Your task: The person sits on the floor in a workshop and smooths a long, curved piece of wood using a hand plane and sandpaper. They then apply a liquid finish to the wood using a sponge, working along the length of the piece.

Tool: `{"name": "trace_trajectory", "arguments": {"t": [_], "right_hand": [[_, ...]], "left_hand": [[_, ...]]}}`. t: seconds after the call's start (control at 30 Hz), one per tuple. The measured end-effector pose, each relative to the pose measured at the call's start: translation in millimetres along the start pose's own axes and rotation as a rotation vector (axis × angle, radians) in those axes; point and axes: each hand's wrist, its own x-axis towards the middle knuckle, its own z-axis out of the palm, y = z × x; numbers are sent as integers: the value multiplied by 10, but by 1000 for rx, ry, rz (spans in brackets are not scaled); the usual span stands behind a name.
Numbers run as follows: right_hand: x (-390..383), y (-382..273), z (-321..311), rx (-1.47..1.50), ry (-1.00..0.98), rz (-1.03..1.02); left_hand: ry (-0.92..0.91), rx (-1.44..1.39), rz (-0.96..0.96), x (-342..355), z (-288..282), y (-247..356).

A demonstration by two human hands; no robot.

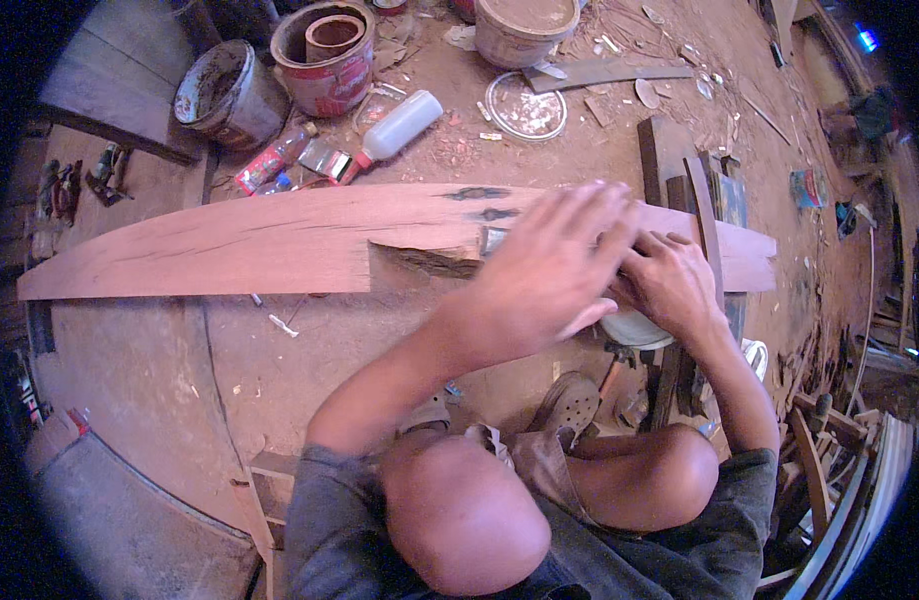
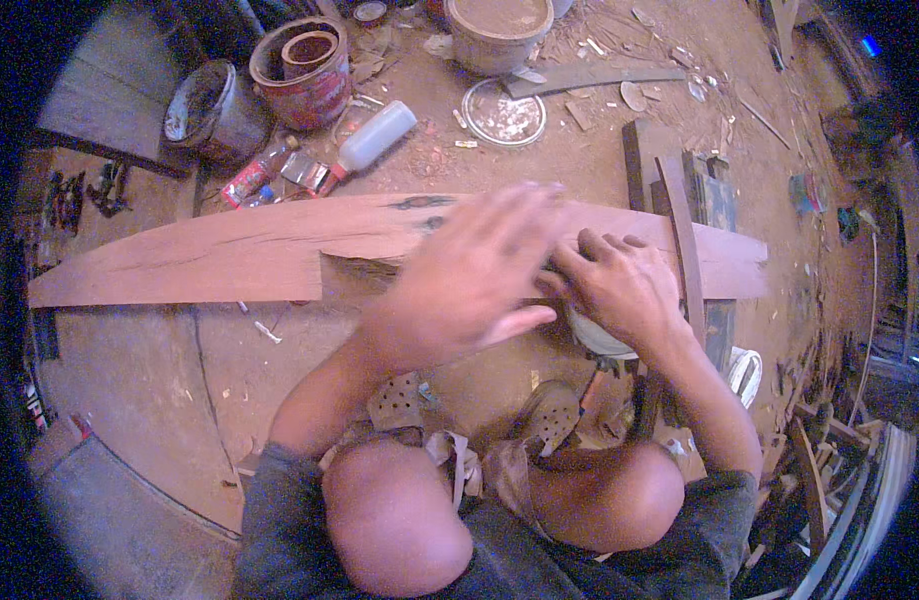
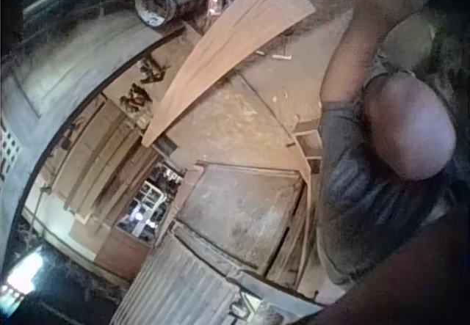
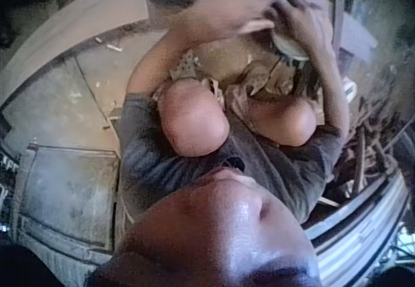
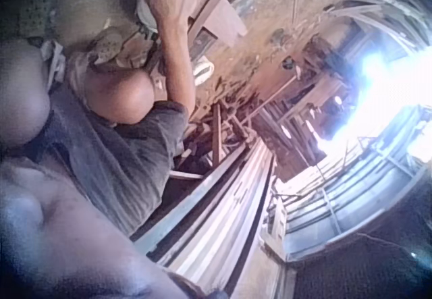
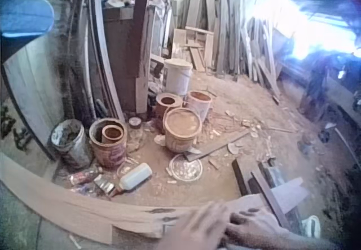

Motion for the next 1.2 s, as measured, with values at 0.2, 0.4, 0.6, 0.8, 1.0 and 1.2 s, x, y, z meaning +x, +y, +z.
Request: {"name": "trace_trajectory", "arguments": {"t": [0.2, 0.4, 0.6, 0.8, 1.0, 1.2], "right_hand": [[-307, 199, -118, 154, -40, 116], [-476, 343, -373, 512, -220, 424], [-737, 644, -3, 772, 89, 409], [-602, 521, 124, 762, 199, 471], [-538, 423, 39, 694, 182, 459], [-617, 390, 79, 741, 290, 528]], "left_hand": [[-200, -143, -46, 370, 632, 97], [-78, -213, 6, 380, 1025, 84], [-61, -225, -71, 405, 964, 205], [-11, -129, -131, 319, 1041, 191], [-68, -140, -169, 258, 917, 149], [-78, -170, -154, 295, 977, 177]]}}
